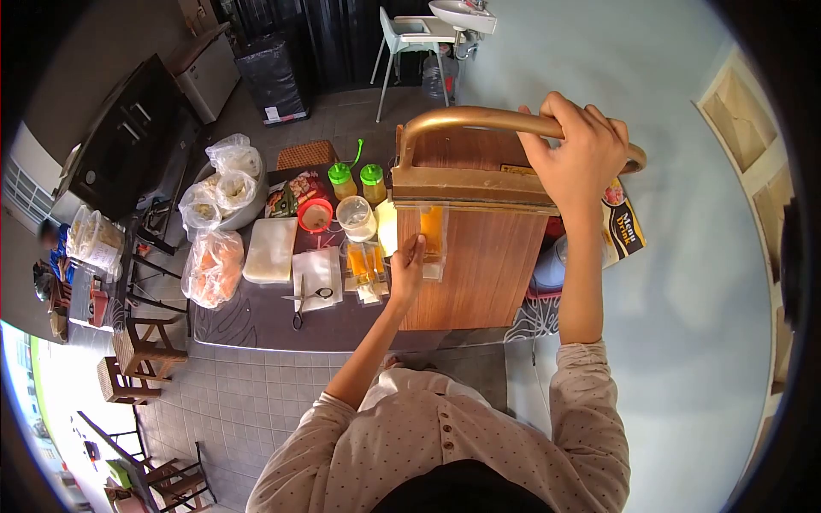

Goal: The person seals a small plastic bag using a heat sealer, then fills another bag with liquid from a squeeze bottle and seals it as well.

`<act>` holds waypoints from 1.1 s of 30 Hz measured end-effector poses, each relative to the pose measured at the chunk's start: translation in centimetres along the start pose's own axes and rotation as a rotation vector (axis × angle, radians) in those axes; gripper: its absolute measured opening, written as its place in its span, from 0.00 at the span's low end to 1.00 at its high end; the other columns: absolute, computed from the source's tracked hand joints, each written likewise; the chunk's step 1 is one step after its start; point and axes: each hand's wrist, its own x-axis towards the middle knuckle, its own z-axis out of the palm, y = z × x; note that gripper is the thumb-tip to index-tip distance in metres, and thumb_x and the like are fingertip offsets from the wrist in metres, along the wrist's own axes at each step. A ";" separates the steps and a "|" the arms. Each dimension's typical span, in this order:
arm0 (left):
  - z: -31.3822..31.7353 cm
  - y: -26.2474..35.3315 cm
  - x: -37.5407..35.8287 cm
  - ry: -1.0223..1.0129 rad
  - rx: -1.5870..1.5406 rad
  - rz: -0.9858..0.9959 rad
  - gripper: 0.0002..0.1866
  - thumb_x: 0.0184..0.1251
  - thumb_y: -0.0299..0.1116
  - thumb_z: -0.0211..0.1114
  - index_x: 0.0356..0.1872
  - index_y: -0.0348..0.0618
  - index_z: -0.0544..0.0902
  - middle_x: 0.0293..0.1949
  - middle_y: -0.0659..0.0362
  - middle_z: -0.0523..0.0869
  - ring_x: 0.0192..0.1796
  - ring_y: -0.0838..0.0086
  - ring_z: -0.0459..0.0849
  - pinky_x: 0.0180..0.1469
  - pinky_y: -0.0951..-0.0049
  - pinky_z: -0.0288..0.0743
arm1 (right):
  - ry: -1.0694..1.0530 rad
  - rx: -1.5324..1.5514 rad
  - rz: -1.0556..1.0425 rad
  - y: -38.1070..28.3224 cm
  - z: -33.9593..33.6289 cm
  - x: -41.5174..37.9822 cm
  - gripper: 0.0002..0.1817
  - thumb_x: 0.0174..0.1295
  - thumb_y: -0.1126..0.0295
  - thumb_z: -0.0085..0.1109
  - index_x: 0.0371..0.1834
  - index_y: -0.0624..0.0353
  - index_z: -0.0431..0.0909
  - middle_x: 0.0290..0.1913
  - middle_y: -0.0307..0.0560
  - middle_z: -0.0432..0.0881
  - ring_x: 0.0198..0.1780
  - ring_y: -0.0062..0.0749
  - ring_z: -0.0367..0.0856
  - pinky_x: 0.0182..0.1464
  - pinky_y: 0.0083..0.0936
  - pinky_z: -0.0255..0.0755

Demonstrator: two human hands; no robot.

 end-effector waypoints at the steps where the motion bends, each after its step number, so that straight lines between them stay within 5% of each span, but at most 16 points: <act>1: 0.0 0.1 0.1 -0.001 -0.051 -0.039 0.18 0.68 0.39 0.50 0.38 0.29 0.76 0.25 0.64 0.76 0.29 0.84 0.68 0.31 0.82 0.66 | 0.013 0.005 -0.006 -0.1 -0.1 -0.1 0.14 0.41 0.60 0.63 0.13 0.48 0.65 0.10 0.29 0.69 0.15 0.24 0.64 0.27 0.23 0.50; 23: -0.2 -0.4 0.3 -0.082 -0.232 -0.116 0.17 0.68 0.40 0.50 0.37 0.32 0.76 0.25 0.62 0.78 0.28 0.82 0.77 0.33 0.82 0.70 | -0.007 0.007 -0.018 -2.3 -4.2 -6.2 0.13 0.40 0.62 0.62 0.12 0.45 0.65 0.12 0.29 0.67 0.18 0.24 0.63 0.30 0.23 0.50; 25: 0.1 -0.6 0.2 0.005 -0.210 0.024 0.16 0.68 0.41 0.51 0.32 0.36 0.75 0.21 0.65 0.75 0.23 0.85 0.73 0.28 0.82 0.68 | -0.051 0.001 -0.005 -2.9 -5.2 -8.0 0.13 0.41 0.62 0.61 0.11 0.45 0.65 0.12 0.28 0.64 0.18 0.23 0.61 0.30 0.23 0.49; 33: -0.7 -2.3 0.8 0.056 -0.070 -0.084 0.21 0.65 0.46 0.53 0.15 0.49 0.65 0.15 0.72 0.59 0.19 0.88 0.58 0.18 0.83 0.54 | -0.163 -0.009 -0.008 -4.4 -6.6 -14.7 0.13 0.43 0.65 0.58 0.10 0.46 0.64 0.11 0.29 0.62 0.16 0.23 0.58 0.29 0.22 0.48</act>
